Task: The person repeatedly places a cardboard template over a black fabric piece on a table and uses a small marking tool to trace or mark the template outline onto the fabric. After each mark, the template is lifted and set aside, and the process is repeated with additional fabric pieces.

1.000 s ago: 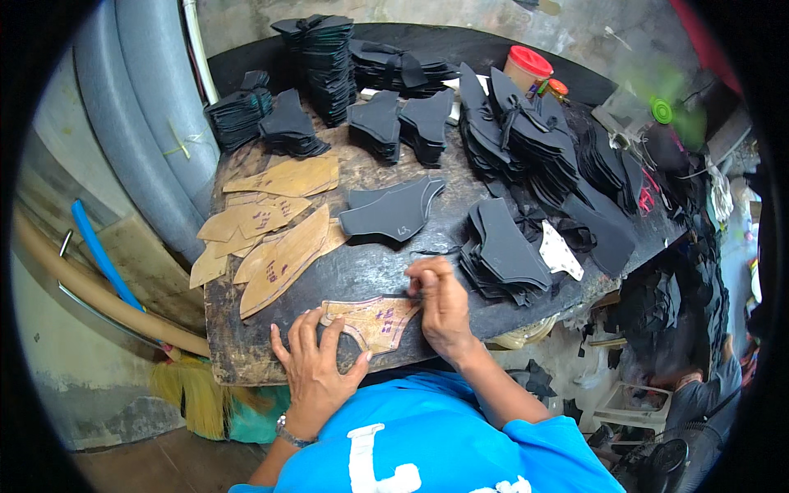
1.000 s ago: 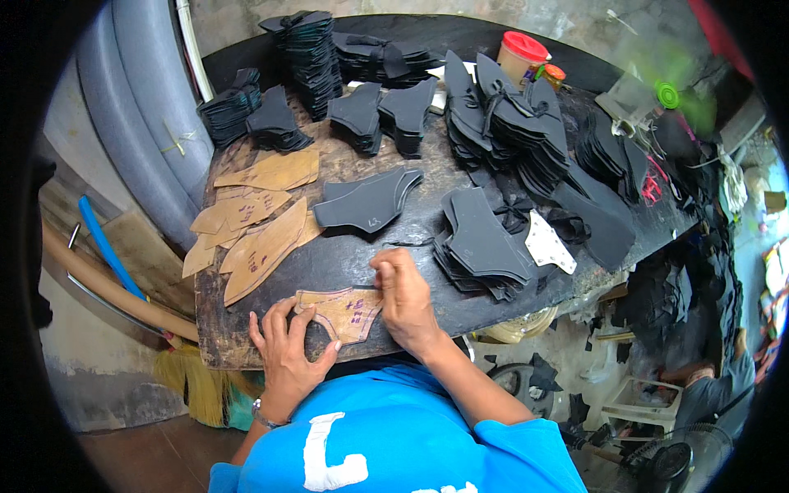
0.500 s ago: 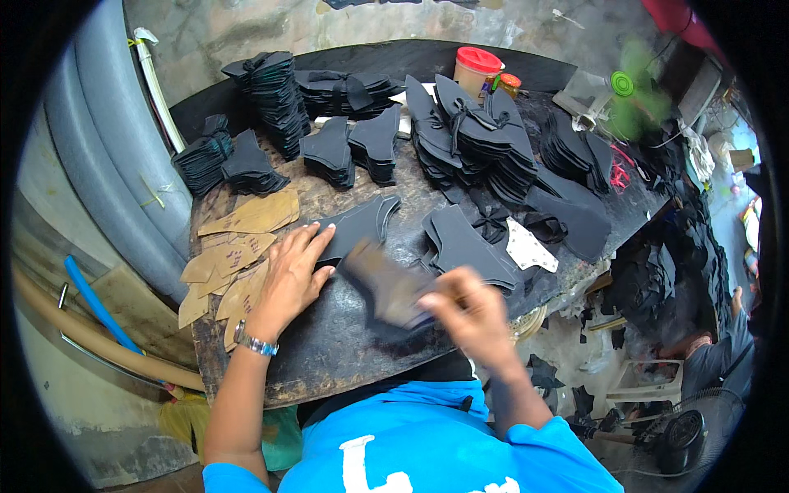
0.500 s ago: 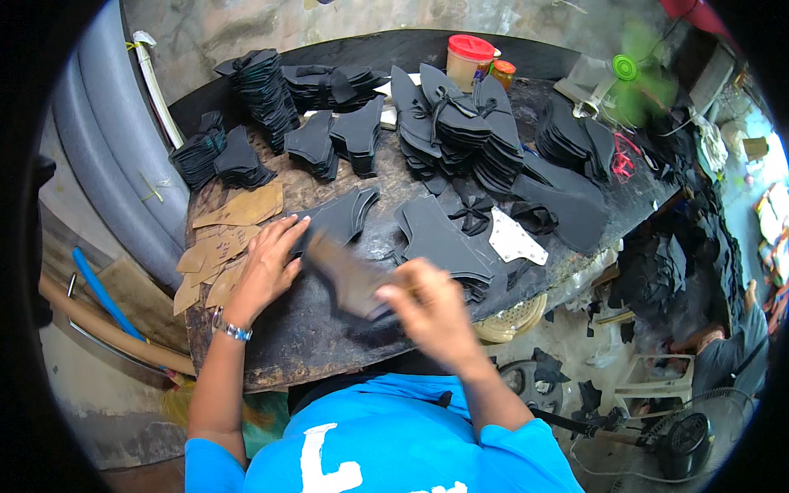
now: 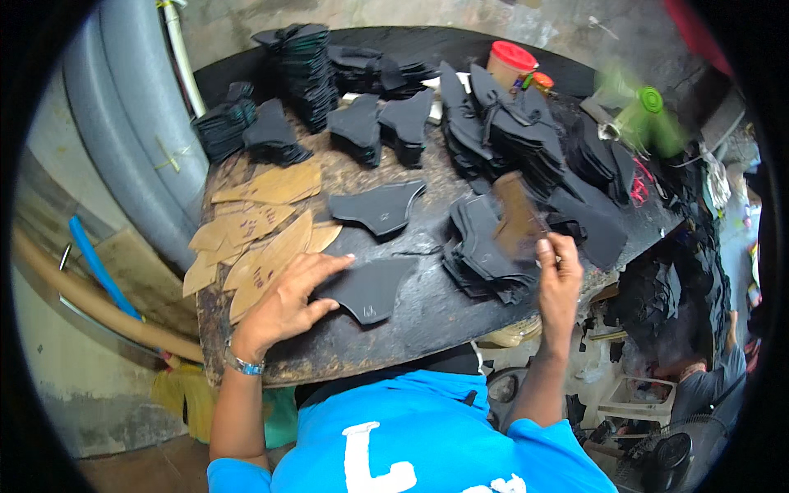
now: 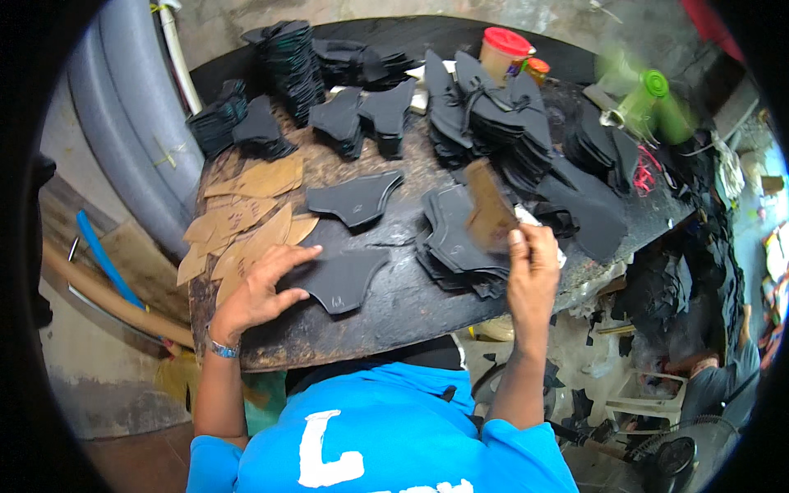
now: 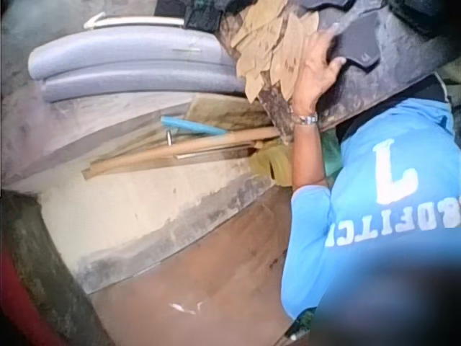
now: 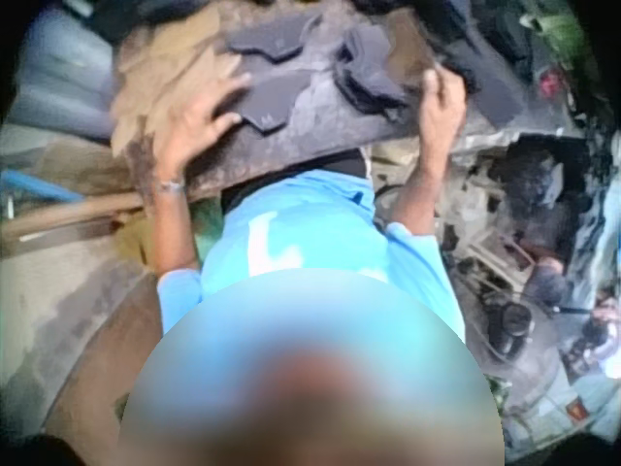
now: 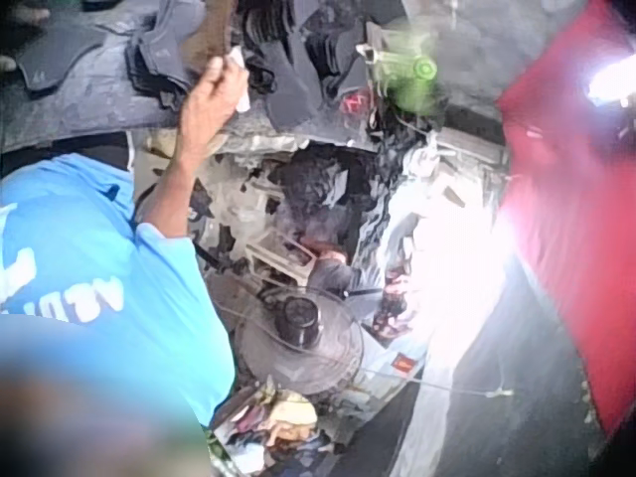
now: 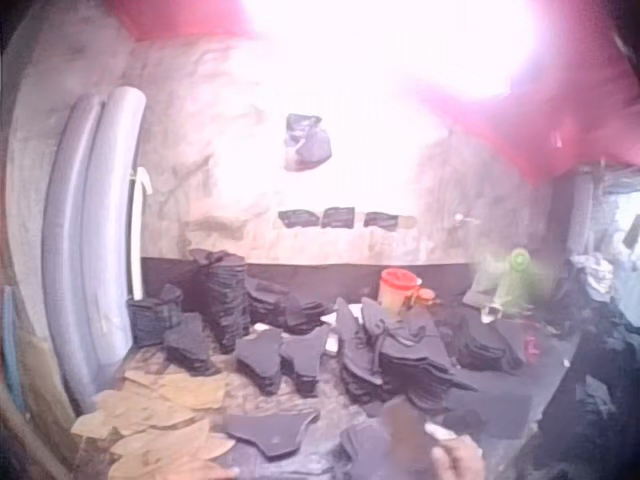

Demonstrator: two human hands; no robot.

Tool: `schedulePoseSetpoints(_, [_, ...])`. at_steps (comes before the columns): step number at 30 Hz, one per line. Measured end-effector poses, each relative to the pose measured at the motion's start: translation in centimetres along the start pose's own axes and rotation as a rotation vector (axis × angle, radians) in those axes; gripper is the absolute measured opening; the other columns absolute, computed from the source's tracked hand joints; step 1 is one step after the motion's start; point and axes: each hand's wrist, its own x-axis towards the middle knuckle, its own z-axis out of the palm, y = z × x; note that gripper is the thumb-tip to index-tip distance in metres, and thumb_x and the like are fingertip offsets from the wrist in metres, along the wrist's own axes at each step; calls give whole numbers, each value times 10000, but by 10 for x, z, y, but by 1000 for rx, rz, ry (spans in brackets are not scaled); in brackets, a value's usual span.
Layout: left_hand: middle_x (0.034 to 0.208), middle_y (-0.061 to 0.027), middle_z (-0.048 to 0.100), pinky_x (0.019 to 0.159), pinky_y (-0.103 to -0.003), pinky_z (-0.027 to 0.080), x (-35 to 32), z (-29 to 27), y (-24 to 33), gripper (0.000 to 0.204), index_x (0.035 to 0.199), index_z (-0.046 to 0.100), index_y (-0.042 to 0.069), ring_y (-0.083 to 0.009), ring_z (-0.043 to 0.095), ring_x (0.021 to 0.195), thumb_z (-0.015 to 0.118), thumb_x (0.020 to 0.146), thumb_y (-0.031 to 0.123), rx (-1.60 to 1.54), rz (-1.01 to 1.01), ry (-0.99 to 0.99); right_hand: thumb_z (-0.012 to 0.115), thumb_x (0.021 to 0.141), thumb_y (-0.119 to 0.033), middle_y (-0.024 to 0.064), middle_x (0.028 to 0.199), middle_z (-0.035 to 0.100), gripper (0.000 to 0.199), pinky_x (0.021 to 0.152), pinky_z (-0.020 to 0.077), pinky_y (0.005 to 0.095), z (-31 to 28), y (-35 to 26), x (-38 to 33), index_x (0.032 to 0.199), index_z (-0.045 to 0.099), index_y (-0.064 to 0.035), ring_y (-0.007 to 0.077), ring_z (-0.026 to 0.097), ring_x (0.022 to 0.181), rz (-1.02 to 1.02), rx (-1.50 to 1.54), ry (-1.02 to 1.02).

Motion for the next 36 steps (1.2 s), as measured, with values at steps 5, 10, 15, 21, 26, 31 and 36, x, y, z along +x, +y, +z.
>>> schedulePoseSetpoints(5, [1319, -109, 626, 1090, -442, 410, -38, 17, 9, 719, 1454, 545, 118, -301, 558, 1228, 775, 778, 44, 27, -70, -65, 621, 1020, -100, -30, 960, 615, 240, 659, 404, 193, 8, -45, -20, 1240, 663, -13, 35, 488, 750, 90, 650, -248])
schedulePoseSetpoints(10, [1426, -139, 563, 1141, -460, 364, -61, 30, 12, 676, 1454, 527, 72, -346, 493, 1342, 732, 810, 56, 149, -102, 133, 711, 944, -46, 45, 992, 707, 265, 714, 506, 205, 59, -65, -47, 1201, 664, -1, 63, 627, 842, 249, 799, -641])
schedulePoseSetpoints(15, [1308, -169, 617, 1105, -472, 380, -89, 55, 27, 388, 1265, 655, 6, -360, 544, 1273, 633, 879, 42, 195, -323, 416, 719, 923, -47, 98, 1039, 747, 236, 846, 550, 277, 87, -54, -52, 1141, 706, 41, 129, 686, 945, 129, 542, -912])
schedulePoseSetpoints(21, [1267, -155, 663, 1104, -499, 368, -100, 78, 33, 318, 1174, 719, 3, -327, 566, 1263, 666, 867, 70, 440, -221, 455, 732, 896, -79, 162, 1043, 748, 251, 795, 575, 335, 90, -56, -53, 1135, 724, 0, 248, 741, 895, -156, 182, -943])
schedulePoseSetpoints(26, [1234, -153, 677, 1107, -513, 351, -101, 81, 30, 291, 1120, 733, 11, -307, 573, 1255, 687, 851, 115, 494, -178, 451, 738, 883, -95, 170, 1027, 741, 258, 786, 576, 357, 92, -62, -55, 1123, 724, -1, 284, 738, 892, -217, 148, -925])
schedulePoseSetpoints(31, [1216, -150, 681, 1093, -515, 362, -102, 82, 30, 293, 1101, 733, 5, -303, 580, 1238, 698, 831, 115, 512, -177, 459, 707, 902, -186, 146, 1005, 730, 233, 796, 550, 411, 93, -64, -58, 1101, 722, -67, 337, 705, 916, -216, 100, -909])
schedulePoseSetpoints(36, [1188, -147, 690, 1088, -512, 368, -102, 83, 28, 300, 1087, 729, -17, -298, 606, 1197, 705, 813, 102, 515, -160, 482, 704, 904, -189, 140, 986, 728, 212, 778, 548, 417, 94, -67, -59, 1079, 713, -70, 336, 703, 902, -241, 64, -893])
